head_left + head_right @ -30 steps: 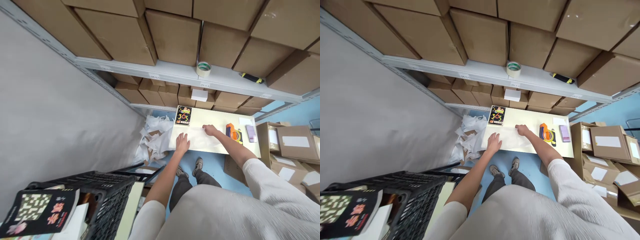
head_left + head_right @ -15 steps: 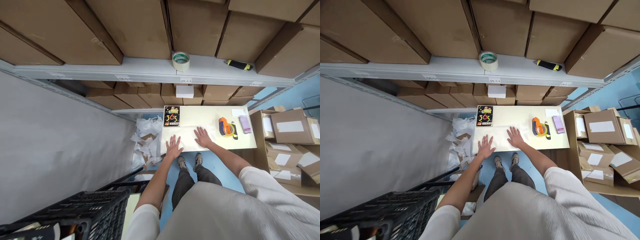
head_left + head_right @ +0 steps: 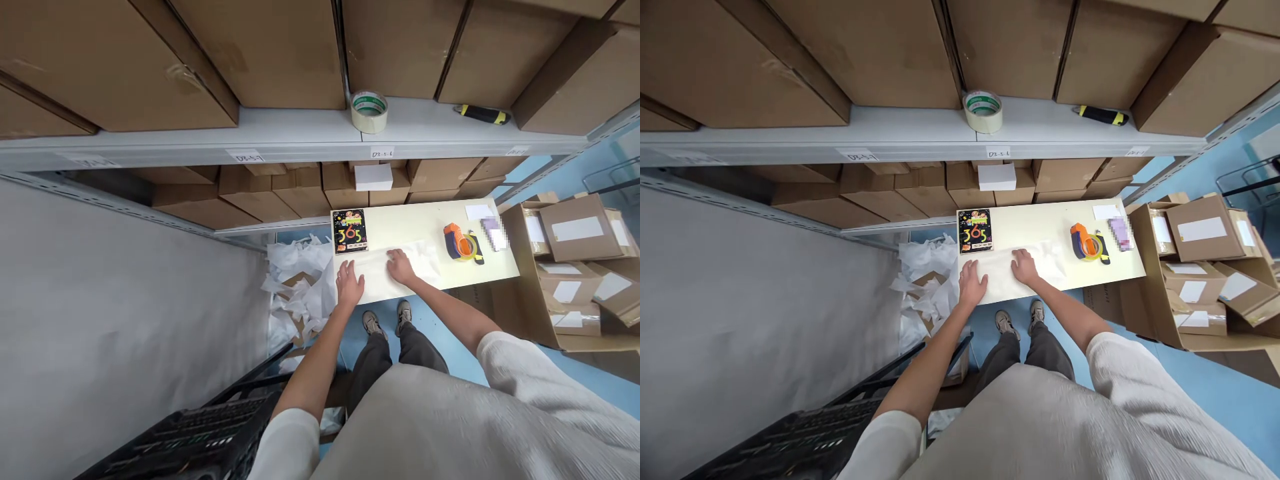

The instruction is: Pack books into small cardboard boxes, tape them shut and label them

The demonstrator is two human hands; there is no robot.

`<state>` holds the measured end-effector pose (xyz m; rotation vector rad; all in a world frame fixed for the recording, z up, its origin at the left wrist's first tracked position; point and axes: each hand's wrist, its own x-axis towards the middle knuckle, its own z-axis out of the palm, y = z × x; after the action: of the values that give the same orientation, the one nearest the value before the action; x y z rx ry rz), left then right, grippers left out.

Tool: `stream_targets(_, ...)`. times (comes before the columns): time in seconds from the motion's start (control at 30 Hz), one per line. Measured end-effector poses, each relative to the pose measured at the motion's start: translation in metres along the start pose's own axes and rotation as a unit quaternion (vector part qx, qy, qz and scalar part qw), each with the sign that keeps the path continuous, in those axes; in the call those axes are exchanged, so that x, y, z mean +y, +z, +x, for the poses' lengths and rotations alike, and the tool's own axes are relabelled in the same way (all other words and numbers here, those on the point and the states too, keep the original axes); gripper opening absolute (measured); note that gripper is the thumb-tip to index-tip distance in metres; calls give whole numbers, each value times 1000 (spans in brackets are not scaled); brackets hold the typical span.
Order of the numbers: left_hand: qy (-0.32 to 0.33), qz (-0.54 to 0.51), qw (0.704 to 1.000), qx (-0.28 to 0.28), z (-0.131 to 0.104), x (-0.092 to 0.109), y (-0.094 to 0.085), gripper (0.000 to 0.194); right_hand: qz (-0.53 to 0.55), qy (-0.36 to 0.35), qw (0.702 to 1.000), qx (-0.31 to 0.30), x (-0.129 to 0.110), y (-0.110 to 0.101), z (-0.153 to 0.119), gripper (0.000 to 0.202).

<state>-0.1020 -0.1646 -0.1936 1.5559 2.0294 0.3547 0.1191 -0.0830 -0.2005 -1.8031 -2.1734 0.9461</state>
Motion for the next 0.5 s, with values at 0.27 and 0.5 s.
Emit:
stream_targets(0.27, -5, -2, 1000, -20, 32, -7, -6, 91, 343, 140, 927, 55, -64, 53, 77, 52)
stream_targets(0.5, 17, 17, 999, -44, 30, -15, -2, 91, 369, 242, 894, 69, -81, 45, 98, 40)
